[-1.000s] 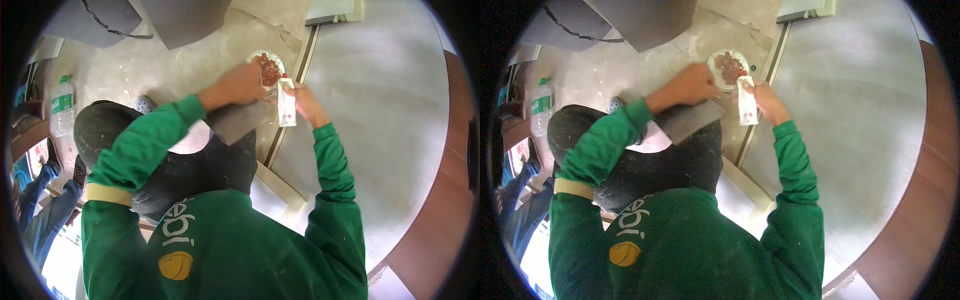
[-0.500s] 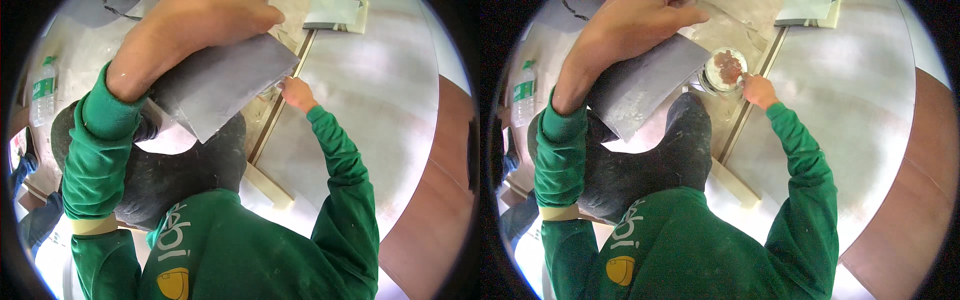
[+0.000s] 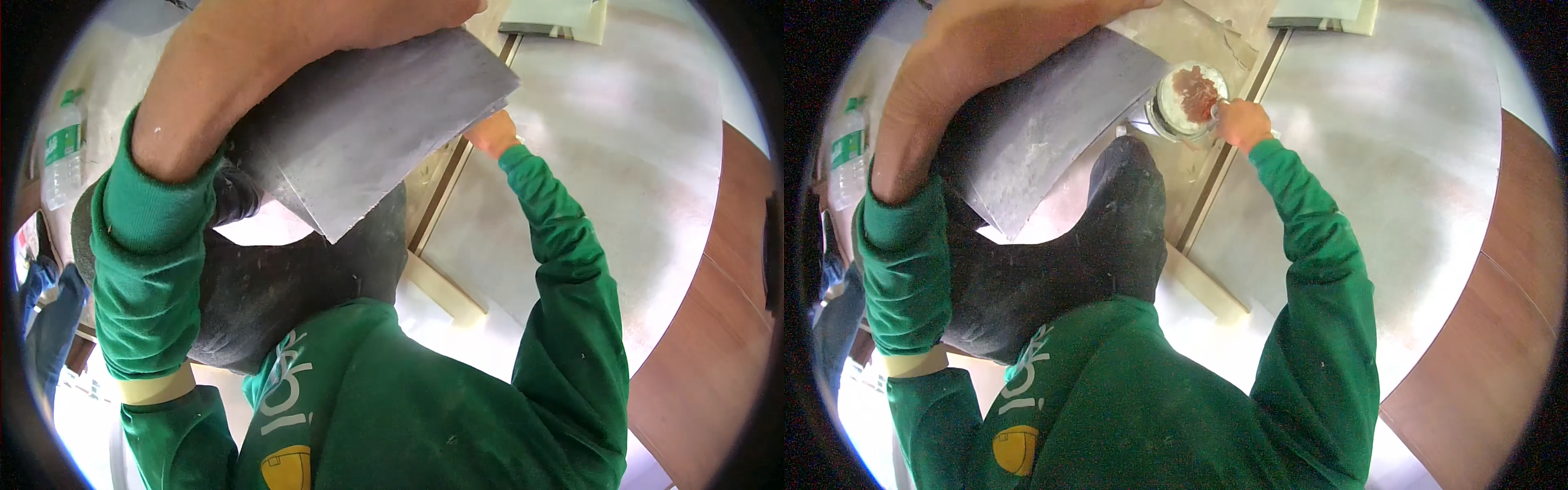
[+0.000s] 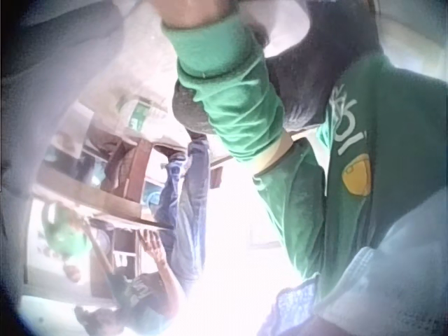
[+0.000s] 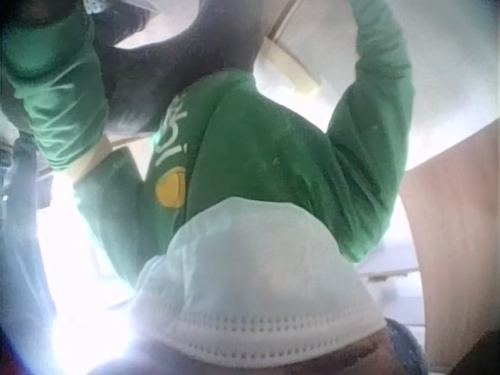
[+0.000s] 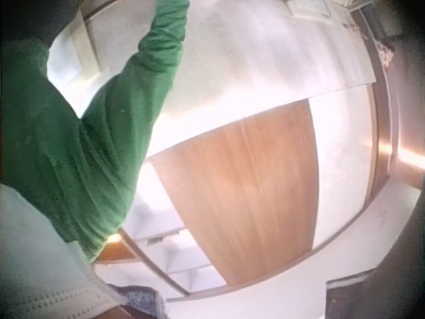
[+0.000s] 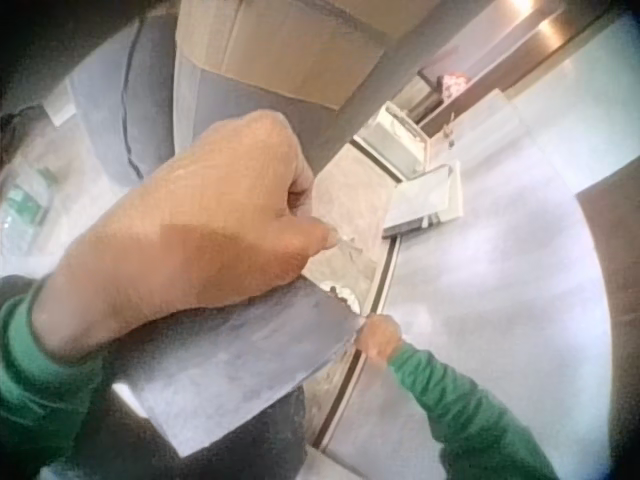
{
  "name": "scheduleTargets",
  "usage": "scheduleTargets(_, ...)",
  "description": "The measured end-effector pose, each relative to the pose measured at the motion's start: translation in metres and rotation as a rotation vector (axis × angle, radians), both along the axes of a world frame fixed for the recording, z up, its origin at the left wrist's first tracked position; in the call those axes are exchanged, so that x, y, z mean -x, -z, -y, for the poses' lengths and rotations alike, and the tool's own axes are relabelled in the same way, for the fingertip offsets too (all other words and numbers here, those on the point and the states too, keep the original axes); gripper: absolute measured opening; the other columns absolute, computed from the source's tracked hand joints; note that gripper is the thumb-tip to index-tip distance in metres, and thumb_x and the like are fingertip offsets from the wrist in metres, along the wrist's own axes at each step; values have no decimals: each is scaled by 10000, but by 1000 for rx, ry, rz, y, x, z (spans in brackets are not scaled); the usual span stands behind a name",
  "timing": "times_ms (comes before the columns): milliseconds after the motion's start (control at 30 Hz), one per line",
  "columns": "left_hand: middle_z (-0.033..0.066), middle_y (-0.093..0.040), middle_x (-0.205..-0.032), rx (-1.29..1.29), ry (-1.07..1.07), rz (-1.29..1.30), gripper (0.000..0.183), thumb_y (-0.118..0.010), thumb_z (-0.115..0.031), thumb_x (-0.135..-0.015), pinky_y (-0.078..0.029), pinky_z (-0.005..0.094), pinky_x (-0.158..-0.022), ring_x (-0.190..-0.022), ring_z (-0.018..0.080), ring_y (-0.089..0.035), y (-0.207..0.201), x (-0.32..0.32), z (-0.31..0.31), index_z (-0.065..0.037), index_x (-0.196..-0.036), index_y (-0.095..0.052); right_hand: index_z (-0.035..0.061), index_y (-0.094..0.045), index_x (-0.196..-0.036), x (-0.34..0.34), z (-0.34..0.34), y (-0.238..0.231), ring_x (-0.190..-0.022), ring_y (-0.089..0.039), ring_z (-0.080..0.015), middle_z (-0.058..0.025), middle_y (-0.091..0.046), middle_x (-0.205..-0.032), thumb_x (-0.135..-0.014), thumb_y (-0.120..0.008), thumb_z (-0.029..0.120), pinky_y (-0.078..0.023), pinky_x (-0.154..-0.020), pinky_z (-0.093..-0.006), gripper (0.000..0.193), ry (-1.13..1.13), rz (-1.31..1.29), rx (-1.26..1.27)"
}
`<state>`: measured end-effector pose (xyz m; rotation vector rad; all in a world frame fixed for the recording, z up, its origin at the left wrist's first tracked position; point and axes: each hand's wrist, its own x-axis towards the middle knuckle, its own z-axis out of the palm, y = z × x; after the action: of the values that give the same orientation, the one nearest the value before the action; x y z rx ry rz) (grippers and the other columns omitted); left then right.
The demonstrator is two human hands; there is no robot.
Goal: The person uses a putty knife to apply a reddish-brown substance to a wooden cabinet frame and a large cylindrical column. They scoop the material from a bucket and spread it onto the surfaces, working in a room with other construction workers.
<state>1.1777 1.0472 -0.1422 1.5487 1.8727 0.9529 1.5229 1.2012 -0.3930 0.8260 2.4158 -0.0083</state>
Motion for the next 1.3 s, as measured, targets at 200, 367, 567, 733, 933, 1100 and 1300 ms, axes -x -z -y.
scheduleTargets(200,272,-489,-532,104,-37,-57,263,-638,-133,-706,-444,384,-497,-474,305,-543,-3,-6,-7,118,-637,-598,73,-676,-1016,-18,-12,26,-855,-676,-351,-170,-687,-914,-804,-548,230,-546,-736,-447,293,-25,-66,7)
scheduleTargets(367,249,-502,-513,286,-159,-88,239,-630,-118,-710,-449,373,-497,-477,278,-553,-25,-9,-2,112,-645,-624,81,-674,-1033,14,-3,-4,-855,-678,-350,-168,-689,-902,-804,-554,248,-548,-741,-446,308,-40,-52,-22)
scheduleTargets(567,234,-499,-501,118,-38,-61,227,-624,-105,-714,-454,364,-514,-484,270,-553,4,-7,-5,109,-636,-628,85,-672,-1028,7,6,-15,-838,-674,-354,-178,-684,-878,-791,-577,269,-546,-726,-445,315,-1,0,-35)
scheduleTargets(733,223,-477,-480,79,-64,-56,238,-636,-115,-712,-436,364,-481,-449,269,-521,-5,-7,3,101,-614,-618,83,-672,-1022,2,-3,-5,-807,-671,-360,-179,-682,-858,-762,-610,281,-543,-707,-454,333,-38,-110,-24)
scheduleTargets(933,216,-467,-471,55,-46,-67,245,-642,-118,-713,-427,364,-471,-438,263,-504,-1,-5,1,96,-599,-610,74,-673,-1013,-5,-8,5,-817,-669,-366,-178,-683,-866,-757,-603,273,-544,-719,-459,331,-36,-87,-33)
scheduleTargets(1100,211,-459,-463,57,-12,-66,252,-647,-121,-714,-421,364,-462,-428,257,-490,4,-4,-7,91,-586,-603,64,-672,-1010,-13,-7,9,-827,-668,-368,-179,-683,-872,-755,-600,271,-544,-731,-457,337,-41,-66,-27)
scheduleTargets(1300,204,-450,-453,63,-37,-76,263,-654,-125,-715,-412,364,-451,-416,251,-473,-4,-3,1,86,-570,-595,66,-677,-1014,2,-13,0,-861,-668,-361,-179,-682,-910,-770,-579,256,-542,-756,-451,325,-78,-44,-4)
